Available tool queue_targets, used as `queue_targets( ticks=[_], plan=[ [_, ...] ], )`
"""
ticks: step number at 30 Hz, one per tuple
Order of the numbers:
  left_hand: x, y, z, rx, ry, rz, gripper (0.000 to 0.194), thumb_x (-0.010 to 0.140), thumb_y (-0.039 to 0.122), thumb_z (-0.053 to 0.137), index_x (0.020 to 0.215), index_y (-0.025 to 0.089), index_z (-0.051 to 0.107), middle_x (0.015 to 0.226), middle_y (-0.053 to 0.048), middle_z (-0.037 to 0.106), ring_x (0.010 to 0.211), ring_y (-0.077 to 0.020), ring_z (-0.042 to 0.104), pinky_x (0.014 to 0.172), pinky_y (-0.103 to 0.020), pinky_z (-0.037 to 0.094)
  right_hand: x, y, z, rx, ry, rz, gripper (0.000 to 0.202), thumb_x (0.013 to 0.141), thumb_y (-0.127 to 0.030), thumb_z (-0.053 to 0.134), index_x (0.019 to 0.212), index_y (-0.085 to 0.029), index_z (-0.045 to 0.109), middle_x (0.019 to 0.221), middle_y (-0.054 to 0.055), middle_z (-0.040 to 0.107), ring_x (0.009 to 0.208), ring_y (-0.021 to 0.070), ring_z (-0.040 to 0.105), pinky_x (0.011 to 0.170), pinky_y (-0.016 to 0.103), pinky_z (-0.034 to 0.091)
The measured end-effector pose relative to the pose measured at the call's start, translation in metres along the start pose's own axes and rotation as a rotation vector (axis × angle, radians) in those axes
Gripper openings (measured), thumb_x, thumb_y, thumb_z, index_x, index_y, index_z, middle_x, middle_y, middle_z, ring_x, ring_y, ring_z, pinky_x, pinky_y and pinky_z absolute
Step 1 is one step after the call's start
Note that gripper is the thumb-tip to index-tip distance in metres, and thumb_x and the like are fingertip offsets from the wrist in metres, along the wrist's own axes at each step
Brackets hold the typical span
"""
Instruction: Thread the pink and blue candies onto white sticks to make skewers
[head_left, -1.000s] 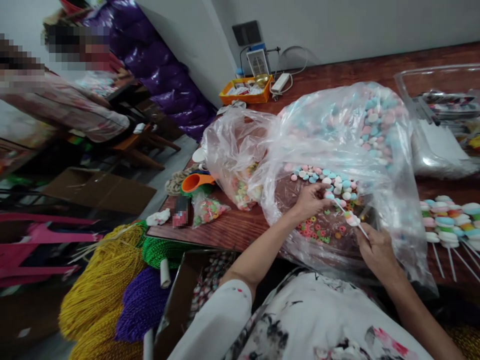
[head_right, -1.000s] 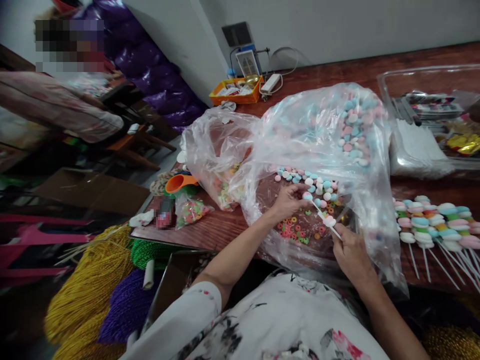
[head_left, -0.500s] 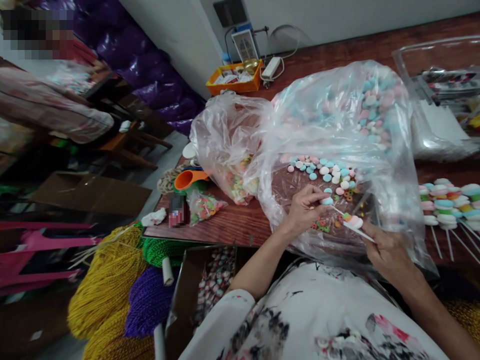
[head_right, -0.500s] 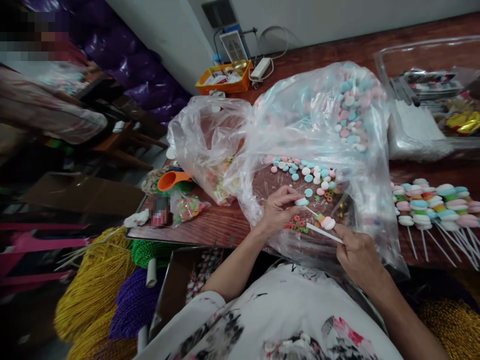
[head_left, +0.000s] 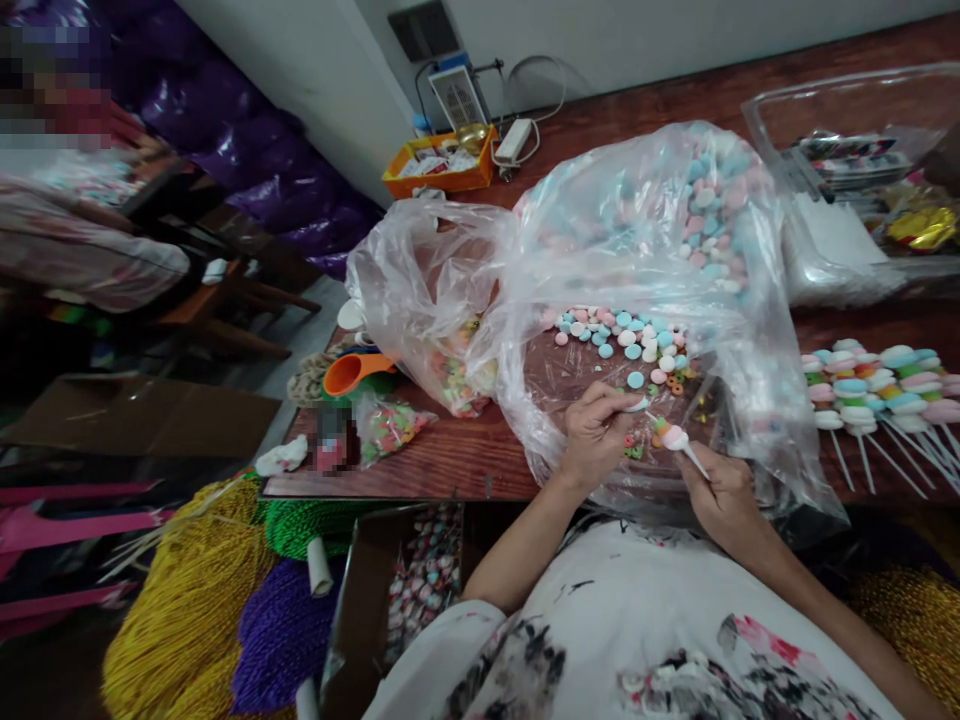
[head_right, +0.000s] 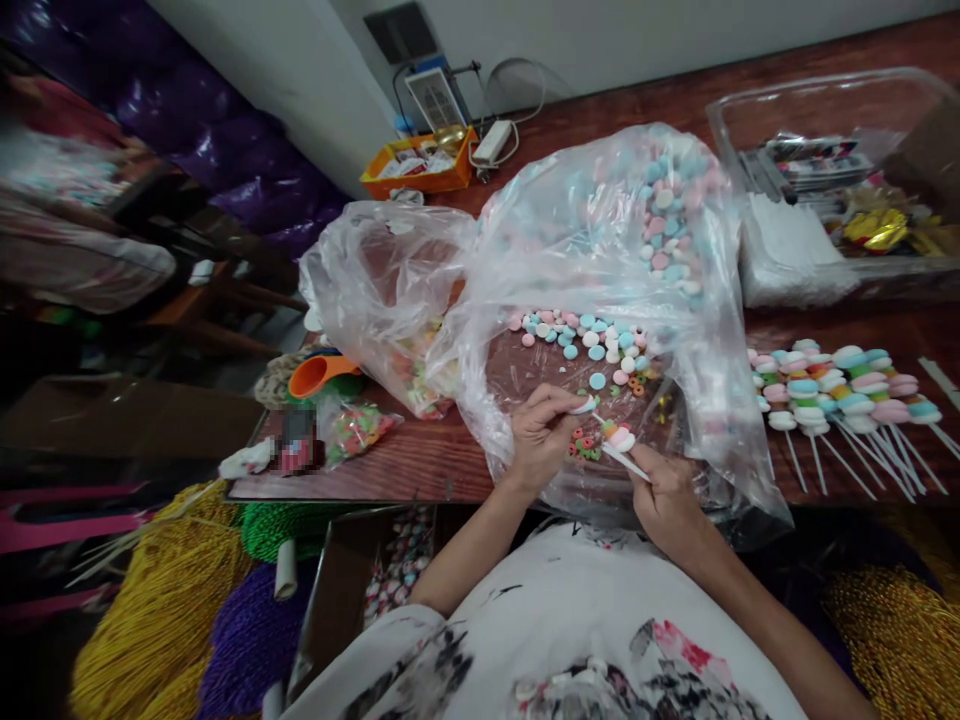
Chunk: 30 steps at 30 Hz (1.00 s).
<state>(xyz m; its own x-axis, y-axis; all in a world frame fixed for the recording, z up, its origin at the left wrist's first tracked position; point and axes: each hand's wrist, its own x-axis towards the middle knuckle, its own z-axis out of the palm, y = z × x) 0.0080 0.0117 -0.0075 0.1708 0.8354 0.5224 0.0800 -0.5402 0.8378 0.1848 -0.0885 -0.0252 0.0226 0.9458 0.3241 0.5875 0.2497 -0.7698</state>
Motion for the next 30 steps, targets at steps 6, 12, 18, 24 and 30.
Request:
queue_targets(
  ticks=[6, 12, 18, 24, 30],
  plan=[
    [0.005, -0.004, 0.008, -0.180, 0.147, -0.137, 0.032, 0.081, 0.024, 0.083, 0.113, 0.025, 0.078, 0.089, 0.000, 0.066, 0.081, -0.0085, 0.064, 0.075, -0.020, 0.053, 0.000, -0.008, 0.012, 0.138, 0.052, 0.013, 0.022, 0.100, -0.018, 0.051, 0.082, -0.019, 0.064, 0.057, -0.006, 0.044, 0.048, 0.0087, 0.040, 0.051, 0.024, 0.033],
    [0.007, -0.004, 0.001, -0.104, 0.003, -0.083, 0.023, 0.086, 0.023, 0.078, 0.109, 0.024, 0.079, 0.113, -0.007, 0.073, 0.106, -0.0158, 0.069, 0.094, -0.029, 0.057, -0.003, -0.009, 0.015, 0.182, 0.040, 0.053, 0.030, 0.101, -0.021, 0.049, 0.072, -0.020, 0.054, 0.057, -0.005, 0.043, 0.050, 0.0086, 0.040, 0.052, 0.025, 0.031],
    [-0.013, -0.002, 0.018, -0.006, 0.002, -0.038, 0.034, 0.092, 0.023, 0.070, 0.126, 0.025, 0.072, 0.127, -0.009, 0.075, 0.120, -0.0210, 0.071, 0.108, -0.038, 0.057, -0.010, -0.006, 0.020, 0.253, 0.040, 0.112, 0.026, 0.103, -0.025, 0.047, 0.082, -0.018, 0.062, 0.058, -0.005, 0.046, 0.051, 0.0094, 0.042, 0.052, 0.024, 0.035],
    [-0.028, 0.009, 0.041, -0.063, -0.080, -0.064, 0.026, 0.097, 0.022, 0.063, 0.120, 0.022, 0.075, 0.121, -0.009, 0.077, 0.113, -0.0185, 0.074, 0.103, -0.034, 0.059, -0.008, -0.007, 0.018, 0.256, 0.154, 0.147, 0.025, 0.099, -0.025, 0.051, 0.079, -0.018, 0.065, 0.057, -0.004, 0.048, 0.049, 0.0097, 0.041, 0.050, 0.024, 0.035],
    [-0.013, 0.000, 0.047, 0.033, -0.299, -0.083, 0.033, 0.101, 0.022, 0.053, 0.130, 0.019, 0.067, 0.121, -0.011, 0.076, 0.109, -0.0175, 0.074, 0.097, -0.032, 0.060, -0.001, 0.021, 0.001, 0.250, 0.214, 0.342, 0.030, 0.097, -0.035, 0.055, 0.075, -0.019, 0.065, 0.057, -0.002, 0.049, 0.051, 0.0124, 0.042, 0.049, 0.027, 0.036]
  ],
)
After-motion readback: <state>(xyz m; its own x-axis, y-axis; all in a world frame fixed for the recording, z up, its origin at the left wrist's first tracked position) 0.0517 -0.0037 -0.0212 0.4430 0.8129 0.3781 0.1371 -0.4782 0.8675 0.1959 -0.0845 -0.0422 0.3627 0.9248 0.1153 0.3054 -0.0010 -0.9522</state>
